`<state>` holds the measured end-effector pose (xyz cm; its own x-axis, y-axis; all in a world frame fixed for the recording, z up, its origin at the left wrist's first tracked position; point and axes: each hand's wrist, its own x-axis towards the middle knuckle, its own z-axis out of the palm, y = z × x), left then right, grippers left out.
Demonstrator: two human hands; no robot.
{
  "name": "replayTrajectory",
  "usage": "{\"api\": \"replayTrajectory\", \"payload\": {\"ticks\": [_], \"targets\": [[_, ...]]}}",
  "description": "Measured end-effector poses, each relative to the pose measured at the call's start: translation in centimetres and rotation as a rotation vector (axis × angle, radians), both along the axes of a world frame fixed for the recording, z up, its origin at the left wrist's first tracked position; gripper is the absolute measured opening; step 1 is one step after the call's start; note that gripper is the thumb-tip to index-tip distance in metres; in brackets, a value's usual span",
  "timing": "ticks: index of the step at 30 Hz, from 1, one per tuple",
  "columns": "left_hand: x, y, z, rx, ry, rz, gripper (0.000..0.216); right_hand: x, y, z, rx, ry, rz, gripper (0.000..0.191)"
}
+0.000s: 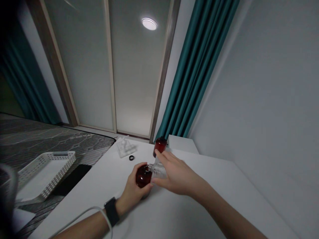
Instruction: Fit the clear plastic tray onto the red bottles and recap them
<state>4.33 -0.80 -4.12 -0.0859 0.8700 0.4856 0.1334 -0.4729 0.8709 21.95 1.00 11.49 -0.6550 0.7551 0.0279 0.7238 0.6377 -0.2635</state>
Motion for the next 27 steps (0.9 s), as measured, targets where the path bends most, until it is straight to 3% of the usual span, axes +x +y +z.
{"api": "replayTrajectory", "payload": {"ticks": [27], "targets": [[0.05, 0.24, -0.04, 0.012, -0.019, 0.013, 0.061, -0.29, 0.27, 0.70, 0.045, 0.004, 0.053, 0.087]]}}
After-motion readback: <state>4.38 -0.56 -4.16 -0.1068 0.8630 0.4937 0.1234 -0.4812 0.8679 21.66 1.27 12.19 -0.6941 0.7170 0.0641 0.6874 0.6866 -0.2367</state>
